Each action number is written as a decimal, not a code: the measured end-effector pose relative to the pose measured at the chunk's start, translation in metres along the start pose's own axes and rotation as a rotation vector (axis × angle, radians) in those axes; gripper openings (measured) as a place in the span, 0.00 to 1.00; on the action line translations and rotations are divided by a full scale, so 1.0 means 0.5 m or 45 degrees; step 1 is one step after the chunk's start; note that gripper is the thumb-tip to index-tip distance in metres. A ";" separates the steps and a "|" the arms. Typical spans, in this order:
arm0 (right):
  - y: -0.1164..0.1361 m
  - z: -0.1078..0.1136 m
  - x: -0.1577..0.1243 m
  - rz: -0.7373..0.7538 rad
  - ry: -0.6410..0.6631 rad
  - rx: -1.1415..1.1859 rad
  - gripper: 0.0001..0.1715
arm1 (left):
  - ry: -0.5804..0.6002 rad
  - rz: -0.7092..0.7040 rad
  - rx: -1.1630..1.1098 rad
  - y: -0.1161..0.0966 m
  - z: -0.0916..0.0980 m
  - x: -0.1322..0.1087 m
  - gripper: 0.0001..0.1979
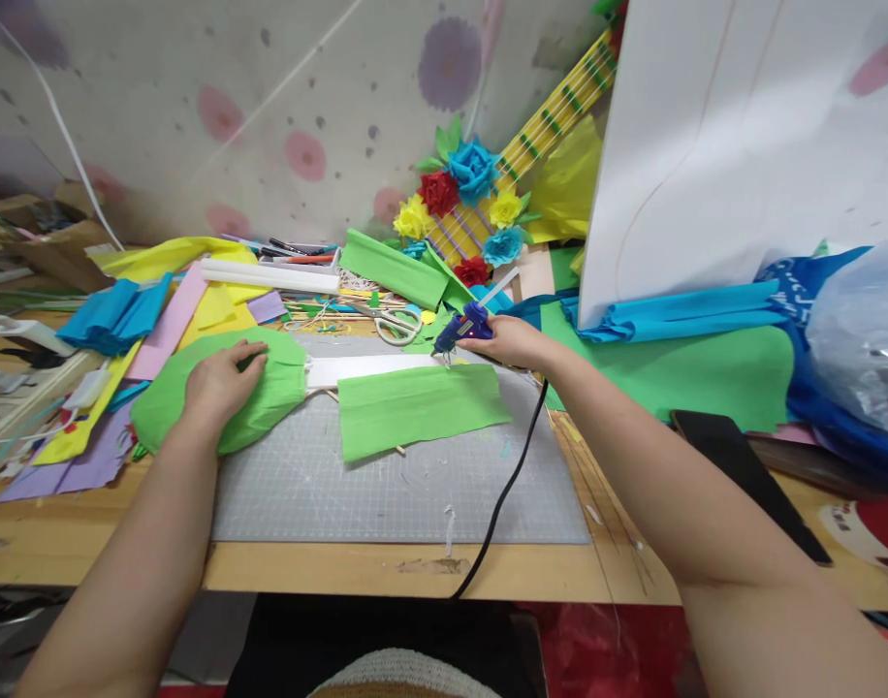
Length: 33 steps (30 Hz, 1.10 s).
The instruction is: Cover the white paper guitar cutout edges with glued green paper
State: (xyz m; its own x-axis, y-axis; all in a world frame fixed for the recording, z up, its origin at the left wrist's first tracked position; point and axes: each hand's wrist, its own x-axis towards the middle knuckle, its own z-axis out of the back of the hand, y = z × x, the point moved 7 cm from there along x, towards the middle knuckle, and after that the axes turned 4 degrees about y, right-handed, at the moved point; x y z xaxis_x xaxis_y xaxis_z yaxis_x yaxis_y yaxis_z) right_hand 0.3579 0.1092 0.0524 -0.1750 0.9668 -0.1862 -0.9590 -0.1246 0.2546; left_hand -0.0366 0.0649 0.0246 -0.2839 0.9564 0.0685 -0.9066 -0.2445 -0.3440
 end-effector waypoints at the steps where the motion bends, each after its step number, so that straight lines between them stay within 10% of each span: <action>1: -0.004 0.003 -0.003 -0.010 0.000 0.005 0.30 | 0.000 0.002 0.001 0.000 0.000 0.000 0.17; 21: -0.026 0.013 -0.007 -0.061 0.006 0.023 0.31 | 0.007 -0.006 -0.006 0.000 -0.001 0.000 0.18; 33: 0.113 -0.018 0.021 0.059 0.023 0.405 0.25 | -0.072 0.004 0.030 0.007 0.000 0.004 0.18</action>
State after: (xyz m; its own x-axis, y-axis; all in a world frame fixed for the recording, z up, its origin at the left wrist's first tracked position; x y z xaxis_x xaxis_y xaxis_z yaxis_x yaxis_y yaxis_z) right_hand 0.3001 0.1101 0.0562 -0.2234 0.9573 -0.1834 -0.8328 -0.0897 0.5463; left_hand -0.0404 0.0659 0.0238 -0.3033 0.9453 0.1204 -0.9125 -0.2517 -0.3224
